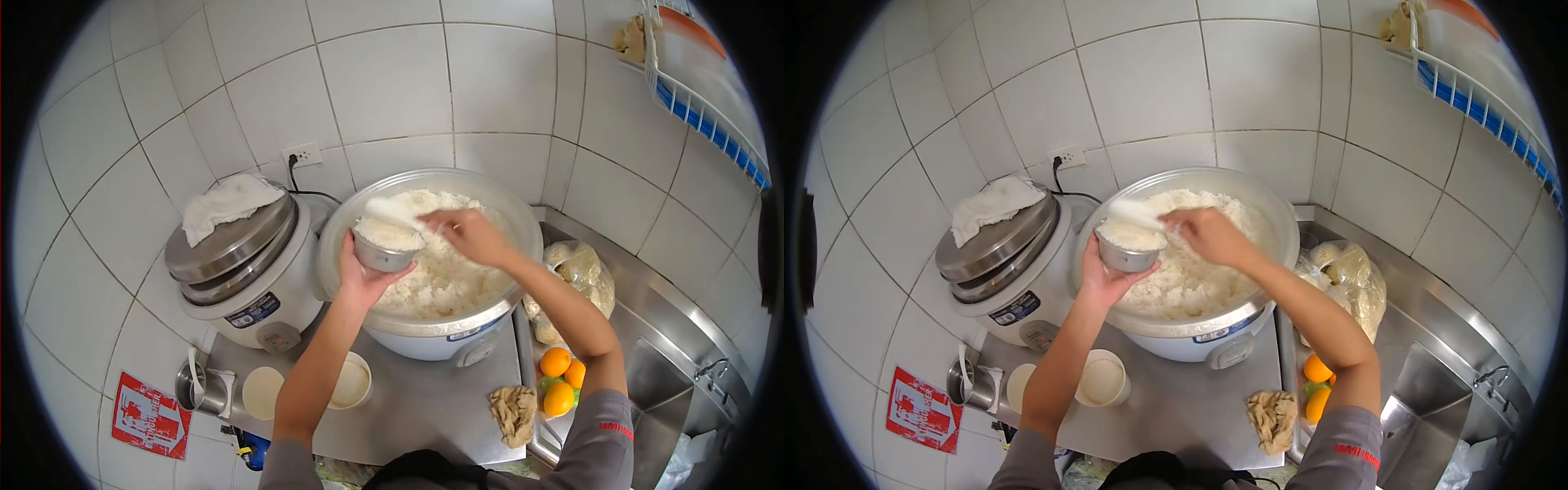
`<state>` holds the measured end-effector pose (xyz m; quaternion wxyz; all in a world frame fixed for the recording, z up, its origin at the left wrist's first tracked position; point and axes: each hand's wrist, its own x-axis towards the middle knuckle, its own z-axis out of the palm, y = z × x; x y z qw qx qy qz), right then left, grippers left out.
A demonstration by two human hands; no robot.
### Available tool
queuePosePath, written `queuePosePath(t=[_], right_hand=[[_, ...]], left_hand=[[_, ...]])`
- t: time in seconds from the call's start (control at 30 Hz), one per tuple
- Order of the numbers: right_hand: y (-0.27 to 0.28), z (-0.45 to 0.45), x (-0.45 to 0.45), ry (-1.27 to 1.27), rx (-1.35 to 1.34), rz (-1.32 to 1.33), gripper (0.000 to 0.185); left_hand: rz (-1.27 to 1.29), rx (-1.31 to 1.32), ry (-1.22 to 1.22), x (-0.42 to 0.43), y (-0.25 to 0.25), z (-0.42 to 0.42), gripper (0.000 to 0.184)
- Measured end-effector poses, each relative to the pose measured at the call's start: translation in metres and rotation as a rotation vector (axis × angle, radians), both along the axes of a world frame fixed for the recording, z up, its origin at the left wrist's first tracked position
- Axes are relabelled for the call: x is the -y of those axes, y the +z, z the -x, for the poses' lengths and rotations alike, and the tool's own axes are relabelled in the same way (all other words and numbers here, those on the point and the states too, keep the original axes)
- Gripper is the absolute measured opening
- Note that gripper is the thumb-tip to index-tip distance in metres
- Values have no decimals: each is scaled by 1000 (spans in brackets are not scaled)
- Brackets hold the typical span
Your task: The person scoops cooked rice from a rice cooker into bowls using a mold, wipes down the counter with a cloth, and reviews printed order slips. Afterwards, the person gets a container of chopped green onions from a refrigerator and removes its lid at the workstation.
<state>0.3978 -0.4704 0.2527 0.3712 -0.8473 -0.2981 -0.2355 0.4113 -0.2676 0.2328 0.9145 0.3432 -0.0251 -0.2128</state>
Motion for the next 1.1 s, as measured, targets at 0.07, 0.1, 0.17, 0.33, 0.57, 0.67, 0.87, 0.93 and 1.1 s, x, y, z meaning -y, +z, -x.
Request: queuePosePath(t=[0.07,0.1,0.17,0.33,0.57,0.67,0.87,0.93,1.1], right_hand=[[19,16,9,-104,-206,-102,24],[11,19,1,-125,-85,-68,22],[-15,31,-24,-179,153,-12,20],[-1,25,-20,-92,-22,11,31],[-8,29,-33,8,41,-27,25],[42,-1,-8,-70,-246,-9,22],[24,-14,-22,32,24,182,21],[27,4,-22,-22,-47,233,25],[37,13,-2,-117,-230,34,26]], left_hand=[[54,44,81,4,11,2,58],[38,92,128,9,12,1,59],[-7,184,208,19,12,-1,62],[10,149,304,21,-12,-8,67],[99,119,255,13,-12,-2,66],[-13,166,170,5,-3,4,70],[77,147,9,8,5,9,73],[176,97,46,10,0,10,73],[171,172,169,12,2,9,76]])
